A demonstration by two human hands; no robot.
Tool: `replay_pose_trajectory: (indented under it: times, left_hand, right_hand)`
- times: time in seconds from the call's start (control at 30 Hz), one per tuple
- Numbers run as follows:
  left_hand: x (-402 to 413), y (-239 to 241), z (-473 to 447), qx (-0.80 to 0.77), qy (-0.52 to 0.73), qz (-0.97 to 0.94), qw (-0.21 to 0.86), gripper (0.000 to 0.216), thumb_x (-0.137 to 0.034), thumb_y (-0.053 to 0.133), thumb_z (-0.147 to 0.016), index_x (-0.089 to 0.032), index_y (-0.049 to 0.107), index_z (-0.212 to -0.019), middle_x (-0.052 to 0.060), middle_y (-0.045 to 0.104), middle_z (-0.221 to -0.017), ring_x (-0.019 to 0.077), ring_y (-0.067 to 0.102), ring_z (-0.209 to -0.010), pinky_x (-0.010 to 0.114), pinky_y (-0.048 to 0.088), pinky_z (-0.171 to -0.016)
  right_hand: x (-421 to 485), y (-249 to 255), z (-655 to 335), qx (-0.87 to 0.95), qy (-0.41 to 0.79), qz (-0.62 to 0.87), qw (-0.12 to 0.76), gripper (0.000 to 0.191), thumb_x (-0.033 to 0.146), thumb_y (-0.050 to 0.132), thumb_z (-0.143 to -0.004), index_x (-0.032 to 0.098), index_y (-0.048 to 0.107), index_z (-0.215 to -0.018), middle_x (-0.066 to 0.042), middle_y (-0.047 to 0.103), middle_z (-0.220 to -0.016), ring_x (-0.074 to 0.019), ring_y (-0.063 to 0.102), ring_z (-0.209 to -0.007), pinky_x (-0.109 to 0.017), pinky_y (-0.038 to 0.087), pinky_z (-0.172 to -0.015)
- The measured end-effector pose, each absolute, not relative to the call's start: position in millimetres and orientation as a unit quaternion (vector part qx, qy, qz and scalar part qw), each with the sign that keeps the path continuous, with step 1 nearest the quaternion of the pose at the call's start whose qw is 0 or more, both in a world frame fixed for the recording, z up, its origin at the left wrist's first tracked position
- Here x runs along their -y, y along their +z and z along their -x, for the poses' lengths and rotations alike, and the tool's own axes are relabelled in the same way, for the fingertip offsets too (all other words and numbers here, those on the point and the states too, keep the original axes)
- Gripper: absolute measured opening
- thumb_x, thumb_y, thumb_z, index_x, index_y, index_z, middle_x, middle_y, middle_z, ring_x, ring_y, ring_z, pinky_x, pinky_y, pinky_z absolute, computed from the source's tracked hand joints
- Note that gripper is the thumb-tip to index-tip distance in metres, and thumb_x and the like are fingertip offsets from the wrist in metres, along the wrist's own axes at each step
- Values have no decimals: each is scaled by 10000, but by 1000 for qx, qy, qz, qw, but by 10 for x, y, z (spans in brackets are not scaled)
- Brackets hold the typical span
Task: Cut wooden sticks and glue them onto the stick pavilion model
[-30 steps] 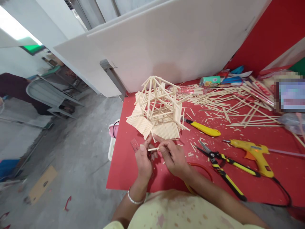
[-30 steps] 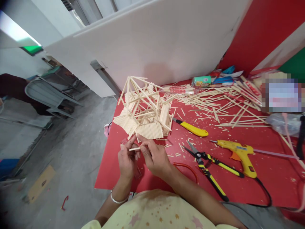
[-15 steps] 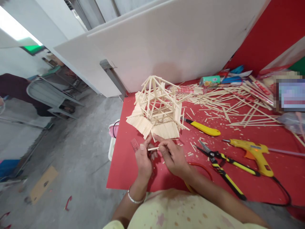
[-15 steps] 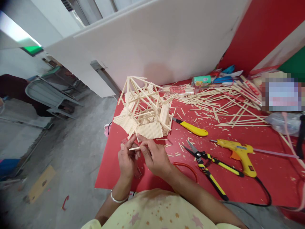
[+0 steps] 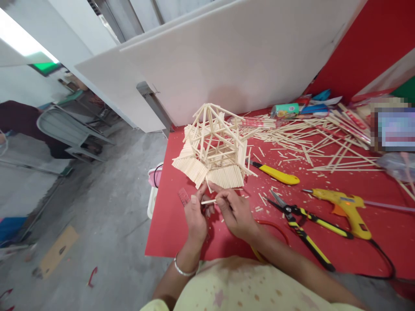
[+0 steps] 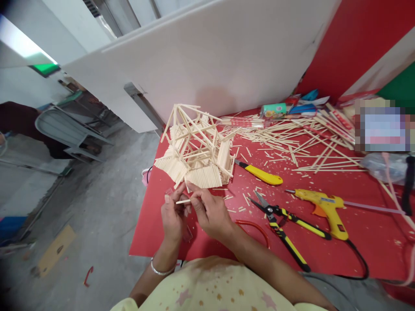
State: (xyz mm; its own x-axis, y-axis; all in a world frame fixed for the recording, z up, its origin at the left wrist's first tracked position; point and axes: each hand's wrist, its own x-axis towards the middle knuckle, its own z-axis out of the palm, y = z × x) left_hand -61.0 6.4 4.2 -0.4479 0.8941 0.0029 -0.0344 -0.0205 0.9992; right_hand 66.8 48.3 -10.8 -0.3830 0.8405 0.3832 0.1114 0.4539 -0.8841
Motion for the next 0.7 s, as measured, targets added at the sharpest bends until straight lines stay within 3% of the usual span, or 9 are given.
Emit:
replay_pose_trajectory:
  times: [0.7]
  left_hand:
    - [-57,53,617,-590,611,-374,372,628,-581,332,-1025,-141,704,-1274,-11,529,-565,108,463,-508,238,359,-500]
  right_hand:
    - [-480,-125,-659,733,387,322,458,77,263,480,-1024,244,555,-1026,-78,678,-1339,-131,744,-845,-239,495,-671]
